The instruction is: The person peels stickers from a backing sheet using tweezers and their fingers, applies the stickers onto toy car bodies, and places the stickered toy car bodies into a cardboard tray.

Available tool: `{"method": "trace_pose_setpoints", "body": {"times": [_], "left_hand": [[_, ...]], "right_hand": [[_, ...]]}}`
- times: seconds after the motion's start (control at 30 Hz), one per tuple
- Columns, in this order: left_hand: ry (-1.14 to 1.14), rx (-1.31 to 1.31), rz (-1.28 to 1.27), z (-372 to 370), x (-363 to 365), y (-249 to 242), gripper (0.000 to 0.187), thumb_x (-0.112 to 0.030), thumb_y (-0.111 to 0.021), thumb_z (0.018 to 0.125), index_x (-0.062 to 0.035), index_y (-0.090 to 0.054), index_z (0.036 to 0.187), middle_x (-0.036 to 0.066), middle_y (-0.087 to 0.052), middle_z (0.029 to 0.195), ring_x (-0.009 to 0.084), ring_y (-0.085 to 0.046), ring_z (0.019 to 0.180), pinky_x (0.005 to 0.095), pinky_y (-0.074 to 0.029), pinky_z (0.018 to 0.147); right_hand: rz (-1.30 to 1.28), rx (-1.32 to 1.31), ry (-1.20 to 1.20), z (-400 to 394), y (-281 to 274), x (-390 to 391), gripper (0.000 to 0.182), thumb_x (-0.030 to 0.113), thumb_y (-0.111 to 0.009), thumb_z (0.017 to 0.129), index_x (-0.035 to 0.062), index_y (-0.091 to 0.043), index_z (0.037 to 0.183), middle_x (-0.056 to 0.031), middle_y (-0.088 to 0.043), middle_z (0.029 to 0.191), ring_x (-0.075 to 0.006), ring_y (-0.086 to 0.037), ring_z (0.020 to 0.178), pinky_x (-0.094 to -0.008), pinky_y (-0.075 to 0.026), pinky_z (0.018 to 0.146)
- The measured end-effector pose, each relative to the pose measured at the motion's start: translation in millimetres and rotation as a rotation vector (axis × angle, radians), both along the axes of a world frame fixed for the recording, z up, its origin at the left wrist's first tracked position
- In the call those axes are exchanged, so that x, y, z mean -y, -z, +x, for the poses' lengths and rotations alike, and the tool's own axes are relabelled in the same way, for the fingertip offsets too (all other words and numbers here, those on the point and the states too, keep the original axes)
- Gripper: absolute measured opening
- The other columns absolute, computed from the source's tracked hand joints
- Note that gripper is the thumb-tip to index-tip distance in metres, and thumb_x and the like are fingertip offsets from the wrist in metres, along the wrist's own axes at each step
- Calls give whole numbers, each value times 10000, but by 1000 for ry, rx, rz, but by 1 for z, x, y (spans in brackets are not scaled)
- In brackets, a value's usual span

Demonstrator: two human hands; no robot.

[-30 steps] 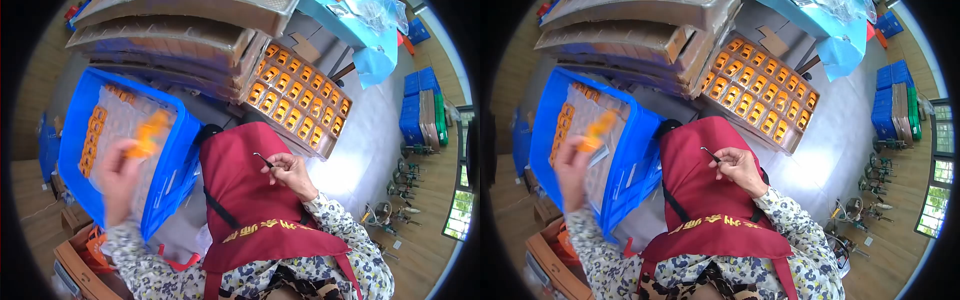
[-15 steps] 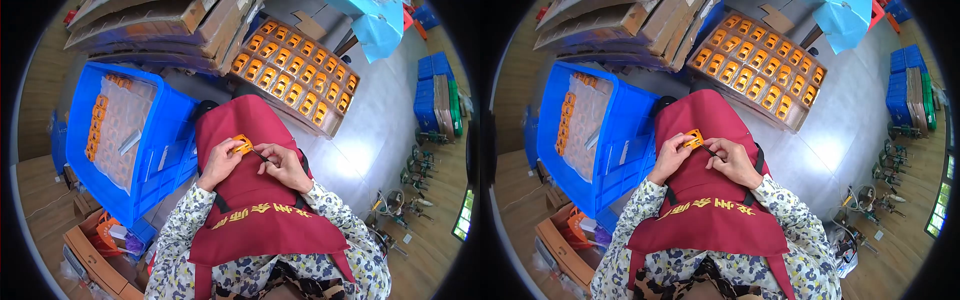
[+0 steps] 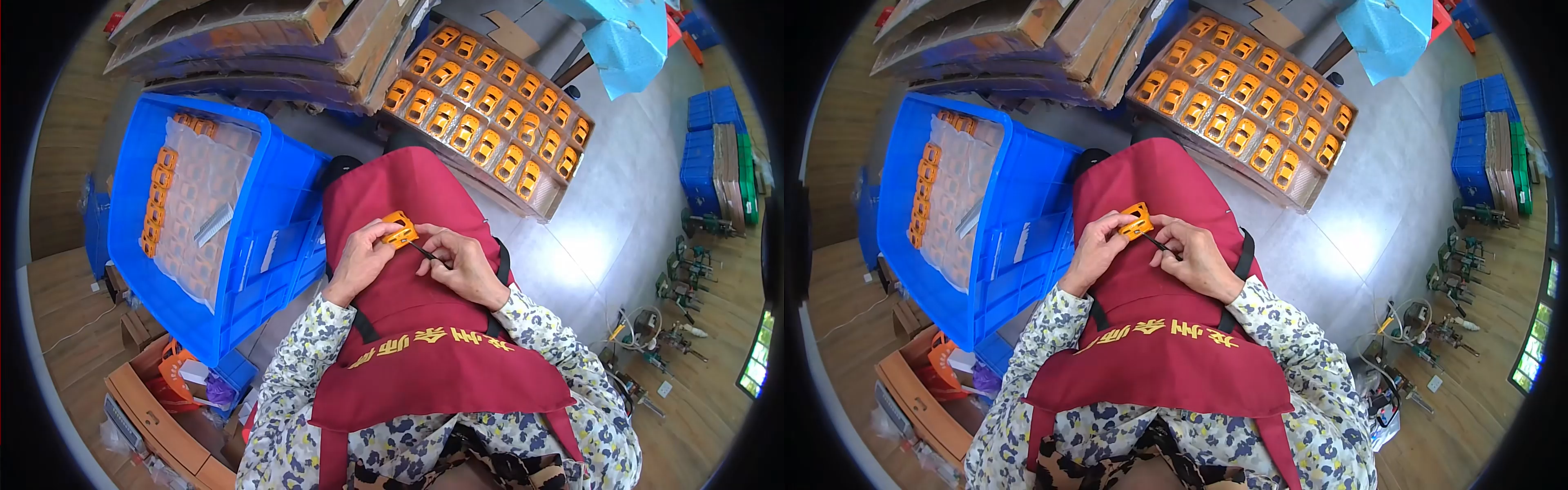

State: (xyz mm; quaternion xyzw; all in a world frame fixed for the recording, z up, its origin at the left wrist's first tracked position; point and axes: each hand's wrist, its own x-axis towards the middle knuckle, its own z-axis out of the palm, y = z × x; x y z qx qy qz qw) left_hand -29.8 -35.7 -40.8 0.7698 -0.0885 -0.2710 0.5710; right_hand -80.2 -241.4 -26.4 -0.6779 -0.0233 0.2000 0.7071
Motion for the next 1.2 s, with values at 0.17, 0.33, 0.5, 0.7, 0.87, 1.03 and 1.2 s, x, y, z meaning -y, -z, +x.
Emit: {"method": "trace_pose_setpoints", "body": {"times": [0.17, 0.33, 0.5, 0.7, 0.87, 1.03, 1.2], "left_hand": [[-10, 52, 9, 0, 1, -1, 297, 4, -533, 770, 53, -610, 1053, 65, -561, 869, 110, -511, 685, 240, -411, 647], [5, 57, 65, 0, 1, -2, 304, 4, -537, 762, 52, -609, 1054, 84, -582, 875, 135, -532, 692, 258, -424, 652], [-2, 62, 68, -1, 1, -2, 303, 5, -543, 761, 55, -609, 1052, 97, -603, 901, 154, -564, 726, 266, -437, 669], [-7, 65, 67, -1, 2, -4, 303, 11, -544, 761, 60, -607, 1053, 114, -622, 947, 168, -594, 775, 266, -453, 701], [-4, 60, 75, -1, 2, -4, 300, 14, -544, 765, 62, -607, 1054, 121, -628, 966, 171, -604, 791, 266, -460, 707], [3, 50, 90, -1, 2, -8, 296, 15, -545, 768, 60, -609, 1053, 109, -622, 939, 155, -591, 757, 264, -455, 683], [5, 46, 76, -1, 1, -7, 294, 16, -544, 767, 57, -610, 1051, 98, -613, 909, 136, -570, 721, 260, -446, 660]], "right_hand": [[-49, 24, 20, -1, 0, -2, 189, -145, -464, 762, -82, -529, 928, -192, -463, 1339, -142, -672, 818, -236, -510, 694], [-55, 63, 49, -2, 3, -3, 168, -117, -493, 757, -72, -547, 909, -207, -503, 1291, -134, -672, 759, -239, -490, 619], [-74, 21, -11, -1, 0, -2, 179, -153, -451, 788, -85, -530, 933, -171, -437, 1357, -137, -662, 862, -237, -519, 748], [-68, 20, -7, -2, 1, -2, 177, -152, -455, 790, -83, -531, 935, -169, -434, 1356, -135, -660, 871, -236, -518, 749], [-77, 20, -7, -2, 0, -3, 170, -151, -463, 794, -84, -535, 932, -168, -433, 1355, -134, -659, 869, -237, -519, 748], [-85, 35, -3, -1, 1, -4, 161, -154, -472, 793, -86, -538, 923, -168, -438, 1348, -133, -660, 864, -237, -519, 744], [-92, 44, -3, -1, 2, -4, 161, -156, -476, 792, -86, -539, 922, -168, -444, 1342, -132, -660, 858, -236, -519, 736]]}}
